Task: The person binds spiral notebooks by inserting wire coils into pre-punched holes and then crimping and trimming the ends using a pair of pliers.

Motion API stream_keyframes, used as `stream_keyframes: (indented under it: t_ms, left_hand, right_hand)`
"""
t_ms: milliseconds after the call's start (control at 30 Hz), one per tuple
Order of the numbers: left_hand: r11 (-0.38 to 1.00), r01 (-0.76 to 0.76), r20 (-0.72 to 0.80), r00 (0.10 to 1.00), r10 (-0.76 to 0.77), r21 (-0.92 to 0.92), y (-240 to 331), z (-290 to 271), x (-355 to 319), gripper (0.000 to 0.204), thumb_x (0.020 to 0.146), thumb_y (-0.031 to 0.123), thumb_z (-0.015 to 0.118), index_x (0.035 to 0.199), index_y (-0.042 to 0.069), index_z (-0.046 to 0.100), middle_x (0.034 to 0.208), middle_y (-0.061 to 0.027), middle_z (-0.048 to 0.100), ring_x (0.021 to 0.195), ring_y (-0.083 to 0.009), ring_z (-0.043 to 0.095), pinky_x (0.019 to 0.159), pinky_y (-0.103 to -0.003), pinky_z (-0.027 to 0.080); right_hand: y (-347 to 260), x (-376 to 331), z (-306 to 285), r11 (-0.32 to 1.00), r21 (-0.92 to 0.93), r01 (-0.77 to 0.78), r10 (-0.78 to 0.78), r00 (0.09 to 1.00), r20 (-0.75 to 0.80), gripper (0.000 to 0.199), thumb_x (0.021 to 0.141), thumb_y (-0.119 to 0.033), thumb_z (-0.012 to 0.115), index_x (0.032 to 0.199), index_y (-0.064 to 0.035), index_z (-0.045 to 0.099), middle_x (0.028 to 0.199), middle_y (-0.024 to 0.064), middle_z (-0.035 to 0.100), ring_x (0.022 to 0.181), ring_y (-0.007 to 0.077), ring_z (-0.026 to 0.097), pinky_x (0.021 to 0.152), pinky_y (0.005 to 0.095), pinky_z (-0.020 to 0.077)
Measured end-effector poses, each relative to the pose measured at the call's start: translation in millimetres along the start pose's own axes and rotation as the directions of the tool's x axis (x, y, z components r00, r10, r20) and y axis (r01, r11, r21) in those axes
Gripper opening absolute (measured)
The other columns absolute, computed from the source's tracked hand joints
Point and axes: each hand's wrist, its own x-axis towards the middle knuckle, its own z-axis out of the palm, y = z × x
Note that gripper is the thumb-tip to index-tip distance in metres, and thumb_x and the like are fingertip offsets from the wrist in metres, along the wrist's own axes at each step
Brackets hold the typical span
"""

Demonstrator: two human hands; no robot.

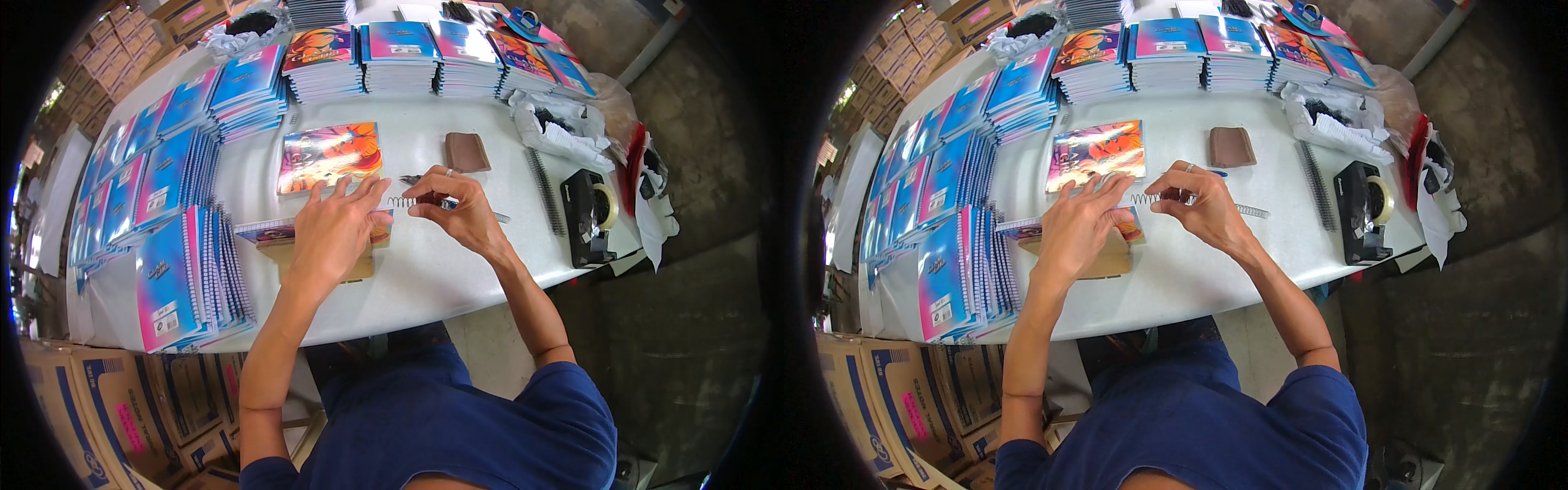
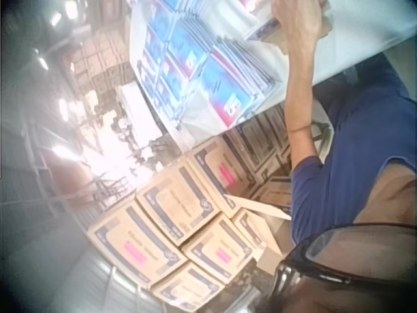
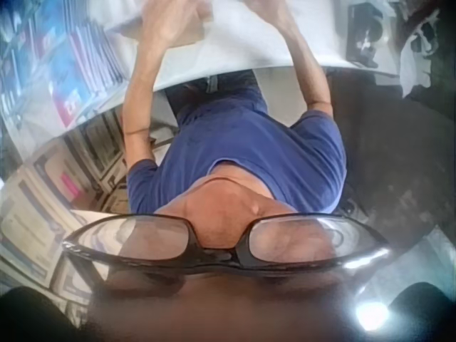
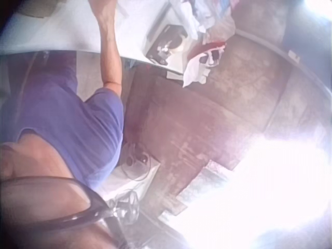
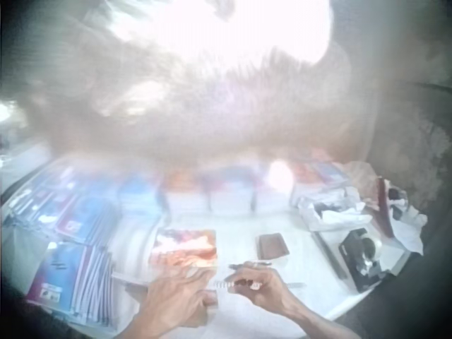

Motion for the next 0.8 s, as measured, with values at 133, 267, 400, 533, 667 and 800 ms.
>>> stream_keyframes:
  t_ms: [133,267,400,533,667,800]
  left_hand:
    - [0.999,-0.023,-0.025,0.999,0.022,-0.044,-3,1,-1,0.046,0.087,0.032,0.060,0.130,0.018,0.056,0.126,-0.0033,0.061,0.119,-0.0322,0.055,0.103,-0.051,0.039]
    - [0.999,-0.018,-0.027,0.999,0.017,-0.039,-3,1,-1,0.046,0.086,0.032,0.061,0.130,0.019,0.056,0.125,-0.0034,0.061,0.119,-0.0312,0.055,0.103,-0.050,0.039]
    - [0.999,0.007,-0.046,0.999,-0.009,-0.045,4,-3,-1,0.047,0.085,0.032,0.063,0.130,0.021,0.056,0.124,-0.0038,0.062,0.119,-0.0305,0.056,0.099,-0.045,0.044]
    - [0.984,-0.127,-0.035,0.992,0.123,-0.122,7,-5,-2,0.049,0.084,0.035,0.065,0.130,0.022,0.055,0.119,-0.0062,0.064,0.118,-0.0310,0.056,0.085,-0.042,0.052]
    - [0.993,0.062,0.364,0.927,-0.093,0.097,18,-24,1,0.052,0.087,0.042,0.059,0.134,0.023,0.051,0.123,-0.0077,0.062,0.113,-0.0338,0.059,0.074,-0.044,0.055]
    - [0.983,-0.136,0.116,0.986,0.122,0.122,11,-11,-9,0.061,0.087,0.049,0.054,0.141,0.024,0.042,0.129,-0.0081,0.059,0.110,-0.0362,0.061,0.074,-0.045,0.055]
  right_hand:
    - [1,1,-3,0.991,0.134,0.027,-0.035,0.998,0.061,0.016,0.079,0.000,0.072,0.093,-0.0064,0.070,0.084,0.0025,0.061,0.075,0.0123,0.057,0.067,0.0280,0.0459]
    - [-2,2,-4,0.999,-0.004,0.044,-0.043,0.990,0.134,0.015,0.081,0.000,0.068,0.095,-0.0041,0.068,0.084,0.0066,0.062,0.076,0.0183,0.060,0.067,0.0313,0.0470]
    - [-18,1,2,0.950,-0.245,0.194,-0.181,0.981,0.076,0.011,0.083,0.001,0.062,0.093,-0.0008,0.063,0.076,0.0120,0.061,0.071,0.0276,0.061,0.064,0.0379,0.0472]
    - [-18,-6,0,0.883,-0.378,0.279,-0.178,0.943,0.282,0.010,0.083,0.006,0.055,0.090,-0.0009,0.058,0.067,0.0117,0.060,0.064,0.0323,0.059,0.061,0.0423,0.0464]
    - [-6,23,-26,0.998,0.049,-0.027,0.002,0.888,0.460,0.022,0.077,0.005,0.057,0.097,-0.0024,0.062,0.078,0.0120,0.065,0.074,0.0302,0.065,0.067,0.0366,0.0516]
    - [98,64,-92,0.770,-0.623,0.135,-0.031,0.984,0.176,0.038,0.070,-0.010,0.074,0.107,-0.0071,0.064,0.109,0.0120,0.064,0.098,0.0271,0.063,0.084,0.0415,0.0504]
